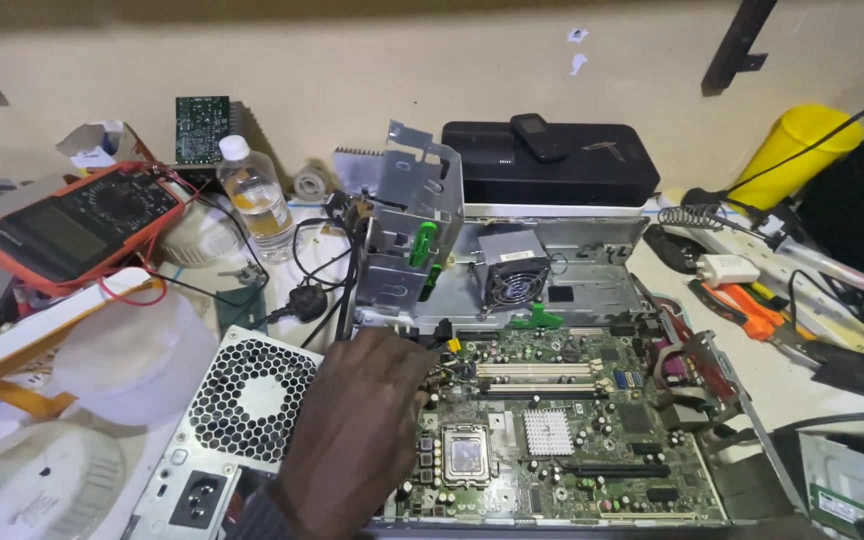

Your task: The person is disassembling a desktop computer, specifically removing the motherboard from the chassis by unscrewing it and disconnecting internal cables.

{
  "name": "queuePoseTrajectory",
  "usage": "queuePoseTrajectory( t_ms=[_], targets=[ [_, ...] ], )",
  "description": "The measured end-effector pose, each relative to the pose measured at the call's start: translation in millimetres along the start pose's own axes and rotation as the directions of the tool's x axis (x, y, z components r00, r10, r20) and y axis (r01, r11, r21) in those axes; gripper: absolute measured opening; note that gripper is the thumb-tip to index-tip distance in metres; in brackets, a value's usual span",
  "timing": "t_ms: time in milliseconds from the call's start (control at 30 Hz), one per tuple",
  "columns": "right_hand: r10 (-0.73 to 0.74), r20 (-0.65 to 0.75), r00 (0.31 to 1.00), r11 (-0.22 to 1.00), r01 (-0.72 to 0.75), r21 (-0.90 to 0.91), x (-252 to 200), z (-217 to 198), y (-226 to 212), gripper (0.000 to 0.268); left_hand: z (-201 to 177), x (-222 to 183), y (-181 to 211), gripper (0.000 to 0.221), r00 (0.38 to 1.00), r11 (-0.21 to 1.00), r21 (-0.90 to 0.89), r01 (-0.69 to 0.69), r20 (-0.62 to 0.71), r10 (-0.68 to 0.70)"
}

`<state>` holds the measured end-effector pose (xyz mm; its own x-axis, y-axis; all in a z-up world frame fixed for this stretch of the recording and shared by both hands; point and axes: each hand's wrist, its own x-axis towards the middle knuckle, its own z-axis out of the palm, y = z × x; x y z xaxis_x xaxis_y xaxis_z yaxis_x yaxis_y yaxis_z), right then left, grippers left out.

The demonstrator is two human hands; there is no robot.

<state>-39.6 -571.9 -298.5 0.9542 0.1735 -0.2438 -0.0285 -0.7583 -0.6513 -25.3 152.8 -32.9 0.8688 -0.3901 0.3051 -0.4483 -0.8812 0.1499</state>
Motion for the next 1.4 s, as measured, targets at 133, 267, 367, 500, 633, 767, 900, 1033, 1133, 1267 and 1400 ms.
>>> queuePoseTrajectory(
  t_ms=[133,267,367,500,633,767,900,1033,1133,1267,1400],
  targets=[
    [-0.021,0.024,0.999,0.998,0.022,-0.053,5.0,50.4,-341.2,0.071,3.5,4.6,12.6,0.046,0.999,0.999,0.015,0.041,-0.012,-0.041],
    [-0.053,-0.03,0.998,0.949,0.041,-0.312,2.2,59.1,-510.2,0.034,9.9,8.6,14.1,0.044,0.995,0.996,0.056,0.073,0.063,-0.076],
    [-0.126,0.093,0.988,0.885,0.154,-0.44,24.7,69.9,-526.2,0.032,10.1,6.6,14.5,0.034,0.989,0.992,0.055,0.115,0.091,-0.12],
    [-0.119,0.162,0.98,0.829,0.188,-0.527,32.8,75.8,-537.3,0.032,13.4,3.2,11.3,0.039,0.987,0.99,0.014,0.14,0.078,-0.141],
    [-0.132,0.178,0.975,0.836,0.206,-0.508,28.5,72.6,-541.5,0.018,5.0,-0.5,15.1,0.031,0.991,0.987,-0.093,0.129,-0.024,-0.132],
    [-0.146,0.21,0.967,0.828,0.236,-0.508,30.9,70.6,-537.0,0.016,1.9,-0.7,16.7,0.019,0.983,0.969,-0.17,0.181,0.006,-0.183],
    [-0.201,0.228,0.953,0.811,0.292,-0.508,35.7,70.4,-525.1,0.022,0.3,0.5,19.7,0.018,0.977,0.975,-0.101,0.198,0.103,-0.187],
    [-0.245,0.242,0.939,0.817,0.334,-0.471,31.4,69.3,-522.2,0.026,10.2,-1.0,20.4,0.041,0.99,0.989,-0.134,-0.059,0.119,0.075],
    [-0.203,0.25,0.947,0.848,0.298,-0.438,33.6,71.5,-513.0,0.016,1.1,4.3,24.6,0.042,0.953,0.971,-0.228,-0.071,0.272,0.134],
    [-0.069,0.282,0.957,0.897,0.183,-0.402,38.0,72.9,-498.4,0.072,-10.6,9.6,35.2,0.026,0.881,0.998,-0.056,0.003,0.473,0.024],
    [-0.134,0.302,0.944,0.864,0.26,-0.431,33.9,71.9,-503.4,0.079,-1.7,14.6,36.3,0.031,0.866,0.989,0.08,-0.123,0.495,0.068]
  ],
)
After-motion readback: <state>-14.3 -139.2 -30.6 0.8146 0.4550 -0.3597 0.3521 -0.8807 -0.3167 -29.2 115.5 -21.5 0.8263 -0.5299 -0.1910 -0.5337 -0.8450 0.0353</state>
